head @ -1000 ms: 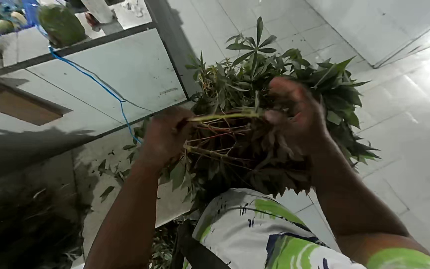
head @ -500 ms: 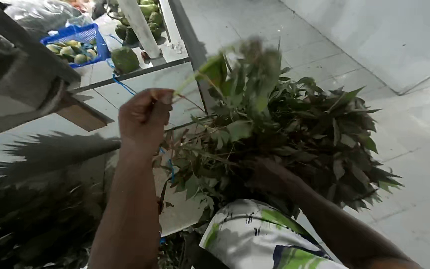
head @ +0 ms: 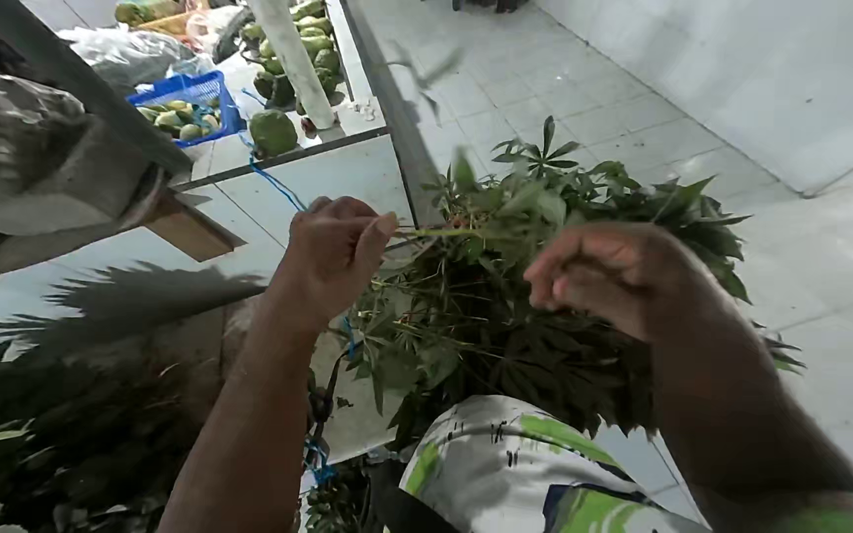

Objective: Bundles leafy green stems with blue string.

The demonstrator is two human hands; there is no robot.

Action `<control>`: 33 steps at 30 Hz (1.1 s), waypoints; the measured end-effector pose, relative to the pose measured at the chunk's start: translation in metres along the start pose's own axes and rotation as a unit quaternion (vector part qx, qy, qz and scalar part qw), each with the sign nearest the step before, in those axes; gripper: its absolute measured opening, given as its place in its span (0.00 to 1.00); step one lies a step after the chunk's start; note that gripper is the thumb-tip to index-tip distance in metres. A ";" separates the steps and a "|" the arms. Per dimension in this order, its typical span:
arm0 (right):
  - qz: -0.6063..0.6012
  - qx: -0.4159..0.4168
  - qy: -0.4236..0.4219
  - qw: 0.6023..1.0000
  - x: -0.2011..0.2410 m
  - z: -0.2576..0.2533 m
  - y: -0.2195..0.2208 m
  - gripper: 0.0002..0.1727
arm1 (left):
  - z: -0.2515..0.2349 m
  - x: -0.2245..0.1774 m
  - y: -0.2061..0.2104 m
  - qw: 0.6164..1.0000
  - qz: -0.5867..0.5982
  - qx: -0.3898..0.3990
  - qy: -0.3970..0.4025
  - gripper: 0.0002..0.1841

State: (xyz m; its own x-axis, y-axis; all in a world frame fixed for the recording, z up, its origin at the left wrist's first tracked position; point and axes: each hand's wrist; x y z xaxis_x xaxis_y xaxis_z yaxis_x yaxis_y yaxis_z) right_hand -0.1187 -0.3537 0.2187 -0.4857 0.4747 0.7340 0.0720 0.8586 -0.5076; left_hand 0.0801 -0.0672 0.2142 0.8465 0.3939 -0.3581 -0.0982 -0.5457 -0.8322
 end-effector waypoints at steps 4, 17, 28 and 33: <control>0.051 -0.106 -0.085 0.989 -0.001 -0.040 0.012 0.11 | 0.009 -0.018 0.009 0.995 -0.093 0.030 0.028 0.11; 0.373 -0.006 -0.018 0.928 -0.048 -0.063 0.097 0.13 | 0.043 -0.032 0.025 0.971 -0.231 -0.018 0.053 0.16; 0.076 -0.154 0.053 0.984 -0.071 -0.048 0.083 0.17 | 0.097 -0.021 0.017 0.887 0.270 -0.296 -0.230 0.14; -0.298 -0.315 0.142 0.890 -0.090 -0.056 0.036 0.21 | 0.169 -0.014 0.012 0.802 0.295 -0.424 -0.299 0.14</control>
State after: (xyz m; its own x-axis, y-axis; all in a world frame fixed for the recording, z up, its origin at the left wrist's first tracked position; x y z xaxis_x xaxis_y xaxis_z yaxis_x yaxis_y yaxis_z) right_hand -0.0240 -0.3543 0.1594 -0.3671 -0.1495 0.9181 0.3931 0.8696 0.2988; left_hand -0.0217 0.0457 0.1371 0.3563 0.0287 -0.9339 0.2176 -0.9746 0.0530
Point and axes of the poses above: each hand's wrist, its own z-axis away from the middle knuckle, its own y-axis out of the palm, x = y × z, and after that the axes turned 2 degrees about z, right-handed
